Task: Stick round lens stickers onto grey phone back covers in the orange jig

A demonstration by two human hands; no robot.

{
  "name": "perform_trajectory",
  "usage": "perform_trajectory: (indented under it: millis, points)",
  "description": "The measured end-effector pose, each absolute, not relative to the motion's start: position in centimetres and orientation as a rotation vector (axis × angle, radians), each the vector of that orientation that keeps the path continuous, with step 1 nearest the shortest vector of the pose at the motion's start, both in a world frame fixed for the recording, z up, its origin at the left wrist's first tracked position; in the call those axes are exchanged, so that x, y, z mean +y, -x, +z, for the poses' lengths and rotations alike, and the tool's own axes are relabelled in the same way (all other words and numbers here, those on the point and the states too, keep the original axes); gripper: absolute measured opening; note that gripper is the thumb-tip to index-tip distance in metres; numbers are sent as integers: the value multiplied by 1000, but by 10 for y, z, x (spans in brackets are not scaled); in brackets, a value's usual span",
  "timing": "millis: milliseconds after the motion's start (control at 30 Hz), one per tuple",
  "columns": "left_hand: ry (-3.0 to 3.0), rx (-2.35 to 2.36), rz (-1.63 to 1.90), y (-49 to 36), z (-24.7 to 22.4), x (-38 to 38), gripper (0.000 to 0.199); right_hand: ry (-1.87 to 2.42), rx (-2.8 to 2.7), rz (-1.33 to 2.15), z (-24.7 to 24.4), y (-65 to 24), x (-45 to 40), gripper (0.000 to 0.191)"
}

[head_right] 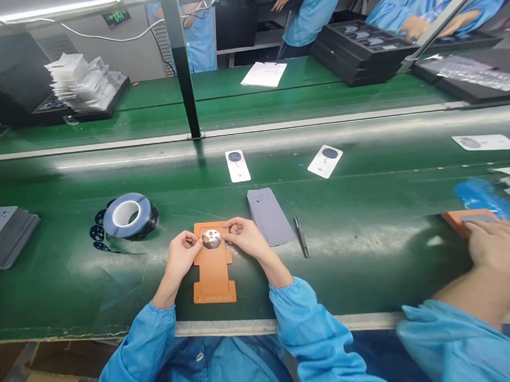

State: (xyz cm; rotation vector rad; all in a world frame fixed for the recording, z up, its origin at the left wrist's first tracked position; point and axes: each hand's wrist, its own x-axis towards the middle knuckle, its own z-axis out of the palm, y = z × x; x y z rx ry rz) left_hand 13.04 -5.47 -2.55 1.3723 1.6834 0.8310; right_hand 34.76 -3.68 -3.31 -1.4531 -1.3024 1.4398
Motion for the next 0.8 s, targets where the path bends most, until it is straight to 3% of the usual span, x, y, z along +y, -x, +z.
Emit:
perform_trajectory:
  millis: [300, 800]
  points:
    - [-1375, 1652, 858, -127, -30, -55, 12, 1499, -1397, 1318, -33, -342, -40, 33]
    - [-1385, 1697, 883, -130, -25, -60, 13, 1519, -1384, 1267, -32, -337, -46, 35]
